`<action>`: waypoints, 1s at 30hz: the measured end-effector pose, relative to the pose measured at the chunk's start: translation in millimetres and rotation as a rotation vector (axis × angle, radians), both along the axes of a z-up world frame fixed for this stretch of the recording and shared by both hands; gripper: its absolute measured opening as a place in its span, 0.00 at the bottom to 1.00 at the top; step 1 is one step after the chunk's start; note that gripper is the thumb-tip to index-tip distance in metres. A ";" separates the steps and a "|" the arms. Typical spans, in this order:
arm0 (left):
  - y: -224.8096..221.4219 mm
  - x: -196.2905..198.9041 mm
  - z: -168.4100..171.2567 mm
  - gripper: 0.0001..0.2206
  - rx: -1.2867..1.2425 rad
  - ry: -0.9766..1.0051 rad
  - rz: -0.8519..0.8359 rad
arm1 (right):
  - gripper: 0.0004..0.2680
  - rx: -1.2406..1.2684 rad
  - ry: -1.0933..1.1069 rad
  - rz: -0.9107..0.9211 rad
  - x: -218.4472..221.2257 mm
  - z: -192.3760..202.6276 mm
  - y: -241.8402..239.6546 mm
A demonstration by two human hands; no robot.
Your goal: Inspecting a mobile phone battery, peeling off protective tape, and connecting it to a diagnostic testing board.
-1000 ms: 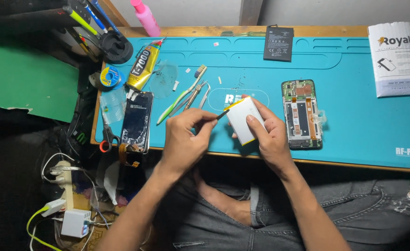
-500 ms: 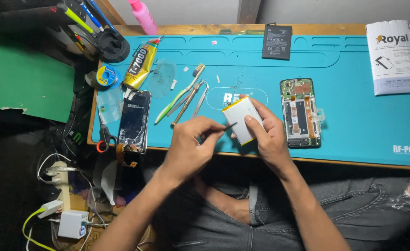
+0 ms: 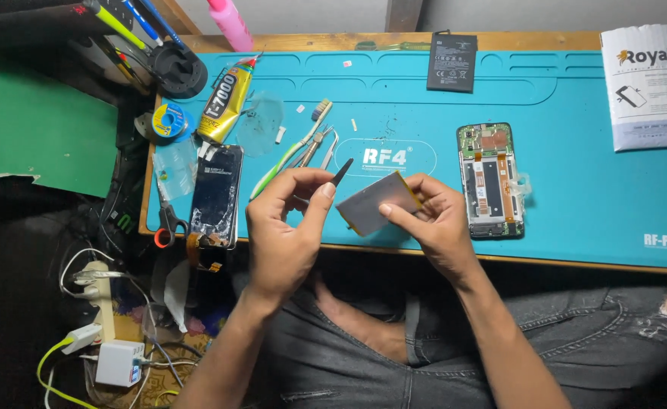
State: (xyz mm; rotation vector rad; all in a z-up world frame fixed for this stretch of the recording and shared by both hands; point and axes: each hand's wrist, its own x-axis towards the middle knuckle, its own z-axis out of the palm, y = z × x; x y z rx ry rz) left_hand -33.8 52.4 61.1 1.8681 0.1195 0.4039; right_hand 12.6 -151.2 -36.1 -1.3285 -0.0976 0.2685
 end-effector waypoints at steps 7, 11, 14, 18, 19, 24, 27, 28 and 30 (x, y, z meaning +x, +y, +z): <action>-1.6 -2.7 -3.2 0.05 0.105 -0.059 -0.131 | 0.07 -0.033 -0.051 -0.006 -0.7 11.1 0.7; 4.2 5.1 -10.7 0.06 0.147 -0.068 -0.195 | 0.08 -0.025 -0.027 0.019 -3.1 22.0 4.1; 7.0 6.1 -11.1 0.06 0.138 -0.027 -0.280 | 0.10 -0.046 -0.036 0.014 -0.4 25.6 4.2; 15.4 9.1 -7.6 0.07 0.182 -0.028 -0.276 | 0.11 -0.087 -0.040 0.026 -0.4 37.0 6.4; 14.3 5.9 -6.6 0.07 0.181 -0.028 -0.275 | 0.11 -0.088 -0.041 0.028 -1.6 35.8 6.1; 17.7 6.9 -3.5 0.07 0.160 0.015 -0.371 | 0.10 -0.059 -0.052 0.044 2.8 29.3 4.6; 13.7 -0.6 -2.2 0.07 0.128 0.079 -0.513 | 0.10 -0.075 -0.049 0.045 -1.1 24.0 2.5; 14.2 3.6 -2.4 0.07 0.128 0.078 -0.510 | 0.10 -0.075 -0.049 0.048 -0.4 25.1 2.9; 15.6 10.1 -3.0 0.07 0.175 0.032 -0.383 | 0.10 -0.060 -0.044 0.051 -0.9 26.7 4.1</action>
